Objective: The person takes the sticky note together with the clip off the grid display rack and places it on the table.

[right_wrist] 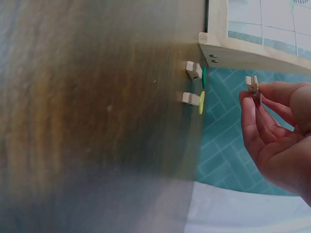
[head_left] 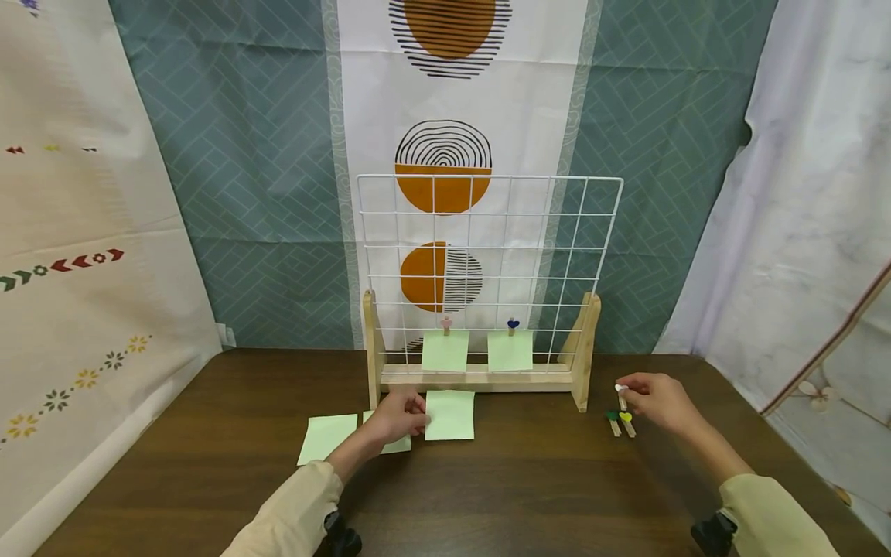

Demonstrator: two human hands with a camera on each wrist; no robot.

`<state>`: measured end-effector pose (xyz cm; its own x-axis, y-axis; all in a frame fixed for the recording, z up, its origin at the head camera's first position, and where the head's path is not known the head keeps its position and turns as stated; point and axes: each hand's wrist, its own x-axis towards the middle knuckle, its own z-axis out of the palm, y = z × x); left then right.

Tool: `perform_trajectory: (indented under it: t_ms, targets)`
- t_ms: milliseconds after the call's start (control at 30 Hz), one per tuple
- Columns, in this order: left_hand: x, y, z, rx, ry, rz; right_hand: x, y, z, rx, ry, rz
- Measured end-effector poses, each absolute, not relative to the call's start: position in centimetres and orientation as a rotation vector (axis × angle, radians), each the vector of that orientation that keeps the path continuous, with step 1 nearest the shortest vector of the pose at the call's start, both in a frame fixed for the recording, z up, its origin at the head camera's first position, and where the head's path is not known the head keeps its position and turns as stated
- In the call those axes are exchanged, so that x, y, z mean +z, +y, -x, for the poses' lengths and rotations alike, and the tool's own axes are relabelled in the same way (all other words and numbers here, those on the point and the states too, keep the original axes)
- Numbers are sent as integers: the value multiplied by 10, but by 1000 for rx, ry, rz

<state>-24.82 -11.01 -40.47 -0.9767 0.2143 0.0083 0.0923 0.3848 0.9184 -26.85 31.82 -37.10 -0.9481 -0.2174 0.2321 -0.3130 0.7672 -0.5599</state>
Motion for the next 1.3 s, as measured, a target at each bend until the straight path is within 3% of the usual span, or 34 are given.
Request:
perform_trajectory:
  t_ms: [1300]
  targets:
    - [-411, -123, 237, 1578, 2585, -266, -395, 353, 272, 938, -2979, -401]
